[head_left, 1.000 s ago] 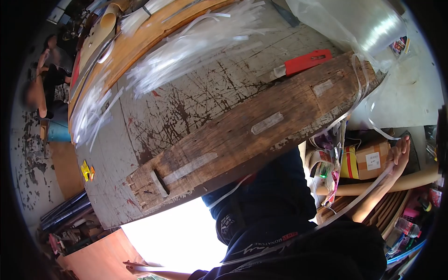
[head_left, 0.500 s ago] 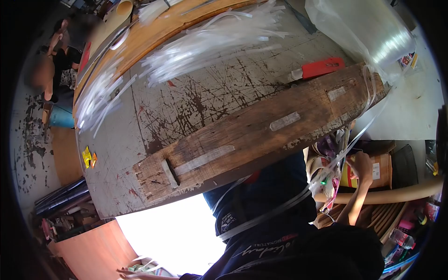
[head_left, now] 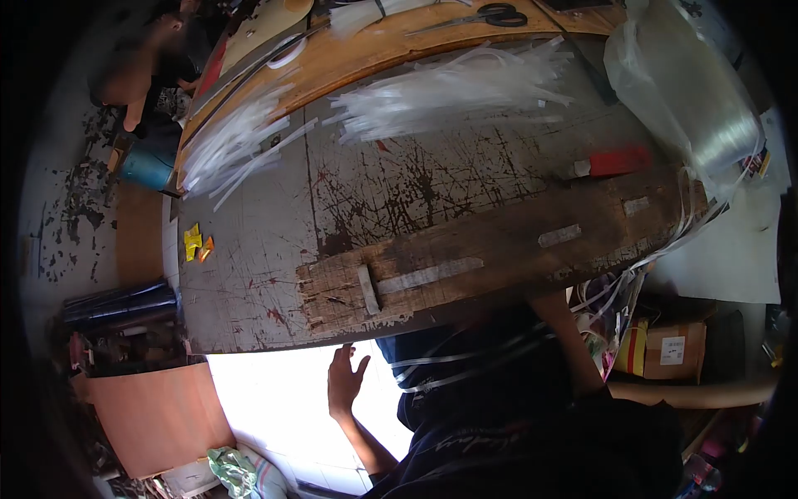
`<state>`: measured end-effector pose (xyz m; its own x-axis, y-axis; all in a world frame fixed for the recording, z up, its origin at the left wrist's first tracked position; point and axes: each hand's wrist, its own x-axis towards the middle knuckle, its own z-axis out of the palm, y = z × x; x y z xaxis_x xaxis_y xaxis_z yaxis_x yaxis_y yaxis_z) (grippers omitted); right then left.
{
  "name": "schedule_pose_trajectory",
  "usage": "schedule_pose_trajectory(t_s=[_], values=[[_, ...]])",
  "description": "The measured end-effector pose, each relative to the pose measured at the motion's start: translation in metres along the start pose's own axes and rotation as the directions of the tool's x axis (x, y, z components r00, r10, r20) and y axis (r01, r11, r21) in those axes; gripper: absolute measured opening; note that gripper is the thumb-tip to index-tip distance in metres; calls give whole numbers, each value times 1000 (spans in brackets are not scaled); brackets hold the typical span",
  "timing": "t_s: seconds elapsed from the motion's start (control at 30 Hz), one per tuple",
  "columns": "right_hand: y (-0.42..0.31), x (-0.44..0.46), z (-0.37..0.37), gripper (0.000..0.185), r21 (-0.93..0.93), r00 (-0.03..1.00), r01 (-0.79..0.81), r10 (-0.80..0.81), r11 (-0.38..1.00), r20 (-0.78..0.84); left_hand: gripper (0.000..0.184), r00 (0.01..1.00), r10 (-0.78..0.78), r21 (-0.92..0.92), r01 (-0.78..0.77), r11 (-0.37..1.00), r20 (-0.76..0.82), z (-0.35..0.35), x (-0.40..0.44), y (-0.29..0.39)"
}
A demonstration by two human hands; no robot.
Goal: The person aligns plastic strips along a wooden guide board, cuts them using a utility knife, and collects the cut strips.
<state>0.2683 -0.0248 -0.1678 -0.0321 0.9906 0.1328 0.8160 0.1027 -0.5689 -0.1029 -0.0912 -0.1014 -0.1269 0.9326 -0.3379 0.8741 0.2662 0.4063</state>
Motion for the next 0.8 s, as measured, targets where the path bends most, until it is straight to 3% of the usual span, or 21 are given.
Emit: schedule_pose_trajectory(t_s=[0.07, 0.1, 0.13, 0.2, 0.27, 0.3, 0.33, 0.37, 0.4, 0.47, 0.53, 0.57, 0.6, 0.63, 0.67, 0.7, 0.77, 0.8], values=[[4, -7, 10, 35, -28, 998, 60, -60, 998, -2, 31, 965, 254, -85, -258, 962, -59, 17, 16, 57], [0, -8, 7, 35, -41, 998, 61, -60, 997, 5, 28, 962, 272, -162, -272, 949, -24, 25, 21, 82], [-3, -7, 0, 34, -59, 998, 66, -65, 996, 10, 26, 927, 374, -120, -375, 919, -36, 33, 24, 102], [-50, 1, -38, 31, 35, 997, 33, -36, 999, 75, 24, 834, 551, -209, -545, 812, -38, 51, 31, 131], [-75, 0, -57, 25, -33, 951, -12, 21, 999, 308, 25, 679, 719, -135, -734, 666, -147, 68, 39, 147], [-78, -5, -61, 23, -103, 933, 120, -77, 987, 351, 25, 677, 717, -138, -735, 663, -166, 81, 42, 145], [-81, -8, -64, 22, -165, 902, 247, -164, 955, 400, 27, 565, 809, 137, -799, 585, -159, 97, 46, 139], [-87, -7, -71, 22, -172, 901, 255, -169, 951, 400, 29, 455, 884, 400, -794, 458, -110, 106, 49, 137], [-94, -6, -77, 20, -147, 896, 294, -219, 944, 387, 29, 454, 883, 400, -792, 461, -117, 101, 52, 140], [-98, -1, -79, 19, -123, 887, 335, -268, 934, 375, 33, 566, 821, 10, -823, 568, -69, 84, 54, 143], [-97, 4, -76, 19, -7, 883, 419, -406, 908, 235, 33, 552, 830, 43, -830, 556, -76, 67, 53, 146], [-92, 5, -70, 19, -5, 887, 410, -397, 912, 237, 33, 535, 841, 76, -838, 540, -76, 63, 51, 145], [-80, 4, -60, 25, 40, 930, 155, -159, 987, 331, 33, 534, 843, 69, -840, 538, -65, 68, 51, 142], [-67, 0, -51, 31, 58, 898, -117, 80, 991, 432, 32, 682, 728, -52, -726, 685, 69, 79, 52, 135], [-53, -4, -45, 31, 57, 896, -128, 91, 990, 434, 31, 780, 586, -142, -569, 810, 217, 92, 55, 128], [-39, -7, -41, 33, 14, 912, -59, 48, 998, 407, 31, 776, 590, -145, -572, 807, 221, 108, 61, 119], [-16, -12, -34, 35, -47, 935, 39, -20, 998, 354, 36, 661, 741, -237, -744, 625, -118, 139, 70, 102], [-8, -12, -31, 35, -45, 942, 46, -28, 998, 335, 36, 660, 742, -241, -744, 624, -117, 145, 70, 99]])
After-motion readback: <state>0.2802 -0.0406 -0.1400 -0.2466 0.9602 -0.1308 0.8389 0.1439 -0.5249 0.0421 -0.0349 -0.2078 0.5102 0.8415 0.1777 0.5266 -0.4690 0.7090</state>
